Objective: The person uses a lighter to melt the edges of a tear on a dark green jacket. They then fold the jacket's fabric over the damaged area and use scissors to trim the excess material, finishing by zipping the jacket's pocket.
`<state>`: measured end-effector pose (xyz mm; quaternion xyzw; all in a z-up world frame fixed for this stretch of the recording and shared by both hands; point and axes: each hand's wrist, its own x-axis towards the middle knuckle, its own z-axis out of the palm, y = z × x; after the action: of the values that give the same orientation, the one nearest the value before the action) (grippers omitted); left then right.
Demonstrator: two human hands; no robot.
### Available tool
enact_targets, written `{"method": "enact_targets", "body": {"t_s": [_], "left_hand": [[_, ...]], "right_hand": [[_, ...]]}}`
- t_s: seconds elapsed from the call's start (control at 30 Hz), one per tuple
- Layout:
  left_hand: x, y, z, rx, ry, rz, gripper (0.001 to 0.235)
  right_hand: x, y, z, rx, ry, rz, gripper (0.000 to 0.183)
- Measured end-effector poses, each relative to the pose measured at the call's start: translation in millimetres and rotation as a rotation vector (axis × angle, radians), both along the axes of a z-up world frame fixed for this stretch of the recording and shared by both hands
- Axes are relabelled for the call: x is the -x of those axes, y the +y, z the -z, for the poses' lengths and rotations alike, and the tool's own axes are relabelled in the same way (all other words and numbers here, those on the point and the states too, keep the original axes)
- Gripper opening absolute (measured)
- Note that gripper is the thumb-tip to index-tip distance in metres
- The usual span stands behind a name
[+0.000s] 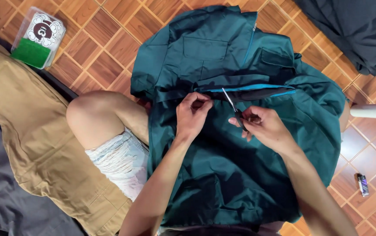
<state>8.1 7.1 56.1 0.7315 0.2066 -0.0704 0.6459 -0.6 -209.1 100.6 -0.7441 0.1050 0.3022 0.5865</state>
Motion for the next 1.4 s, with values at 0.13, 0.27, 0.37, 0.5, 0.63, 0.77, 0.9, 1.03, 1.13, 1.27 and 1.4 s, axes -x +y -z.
{"method": "enact_targets", "body": {"t_s": [0.13,0.27,0.37,0.5,0.63,0.77,0.9,1.03,1.13,1.27,1.4], "left_hand": [[-2,4,-6,0.179,0.053,-0.047,0.012],[-4,7,3,0.232,-0.002,-0.033,0.017],[-5,9,10,0.322,-0.217,-0.055,0.022],[-6,14,-20,0.515,-0.288,0.031,0.031],[-8,13,-32,0.404,-0.296,0.092,0.026],[-3,1,-48,0.329,-0.340,0.190,0.020],[-7,-38,-87,0.250,-0.504,0.403,0.017],[-9,-113,-138,0.271,-0.762,0.813,0.016],[1,-193,-131,0.108,-0.800,1.108,0.011],[19,-325,-71,-0.087,-1.007,1.259,0.016],[35,-428,-44,-0.234,-0.693,1.464,0.017]], "right_hand": [[9,-14,20,-0.141,-0.160,0.086,0.010],[17,-32,15,-0.130,-0.215,0.138,0.013],[29,-45,-1,-0.111,-0.258,0.187,0.015],[52,-64,-33,0.012,-0.247,0.324,0.015],[84,-100,-38,0.026,-0.314,0.598,0.014],[110,-139,-32,0.090,-0.353,0.845,0.013],[155,-207,35,0.268,-0.434,1.172,0.017],[194,-218,82,0.550,-0.452,1.293,0.035],[234,-189,83,0.832,-0.210,1.099,0.029],[311,-172,141,0.961,-0.254,0.988,0.035],[357,-167,178,0.893,-0.425,0.849,0.033]]}}
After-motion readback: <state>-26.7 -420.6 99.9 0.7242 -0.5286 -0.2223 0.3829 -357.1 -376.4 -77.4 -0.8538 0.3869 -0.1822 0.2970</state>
